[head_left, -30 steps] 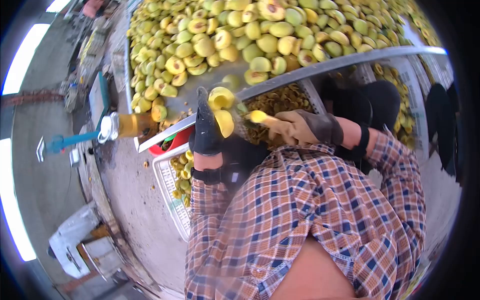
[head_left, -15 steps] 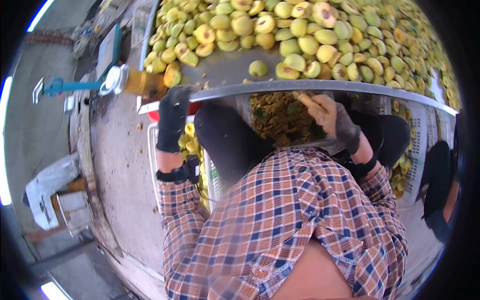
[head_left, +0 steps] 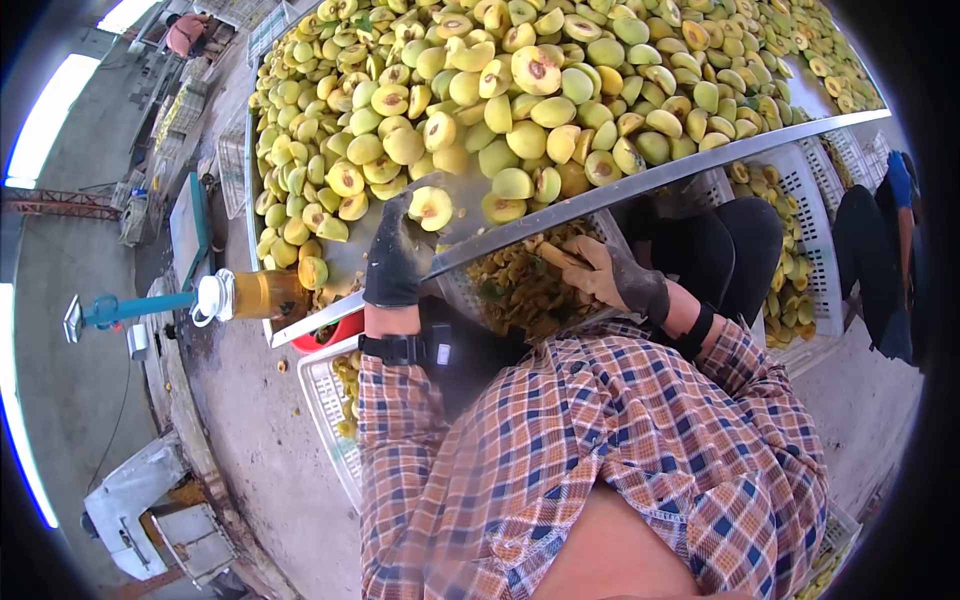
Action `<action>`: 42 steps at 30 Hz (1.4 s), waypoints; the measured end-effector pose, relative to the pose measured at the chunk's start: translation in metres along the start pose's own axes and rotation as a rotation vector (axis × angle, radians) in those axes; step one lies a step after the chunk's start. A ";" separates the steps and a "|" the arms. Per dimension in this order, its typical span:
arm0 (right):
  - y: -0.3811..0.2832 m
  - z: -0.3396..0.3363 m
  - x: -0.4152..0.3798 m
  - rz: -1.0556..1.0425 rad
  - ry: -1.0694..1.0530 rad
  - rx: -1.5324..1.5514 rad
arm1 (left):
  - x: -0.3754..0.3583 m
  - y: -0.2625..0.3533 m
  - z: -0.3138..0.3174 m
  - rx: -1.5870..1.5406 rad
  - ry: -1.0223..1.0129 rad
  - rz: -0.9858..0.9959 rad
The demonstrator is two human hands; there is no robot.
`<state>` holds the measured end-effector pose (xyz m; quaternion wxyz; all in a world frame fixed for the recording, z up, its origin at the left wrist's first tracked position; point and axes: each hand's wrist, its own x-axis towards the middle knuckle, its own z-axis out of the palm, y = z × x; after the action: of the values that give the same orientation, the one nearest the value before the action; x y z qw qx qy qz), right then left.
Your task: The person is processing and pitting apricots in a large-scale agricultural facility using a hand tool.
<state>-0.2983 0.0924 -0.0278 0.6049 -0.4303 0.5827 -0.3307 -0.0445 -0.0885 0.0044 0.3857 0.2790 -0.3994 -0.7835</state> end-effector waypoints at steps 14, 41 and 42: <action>-0.049 0.009 -0.026 -0.135 -0.096 0.295 | -0.011 -0.032 0.053 -0.231 0.093 0.059; -0.006 -0.004 -0.014 -0.134 0.084 0.088 | 0.039 -0.029 0.070 1.685 -0.135 0.430; -0.007 -0.002 -0.017 -0.085 0.079 0.126 | 0.049 -0.039 0.068 1.785 -0.170 0.482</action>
<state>-0.3017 0.1045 -0.0148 0.5928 -0.4023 0.5653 -0.4089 -0.1366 -0.0859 0.0011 0.1498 0.3235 -0.9286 -0.1025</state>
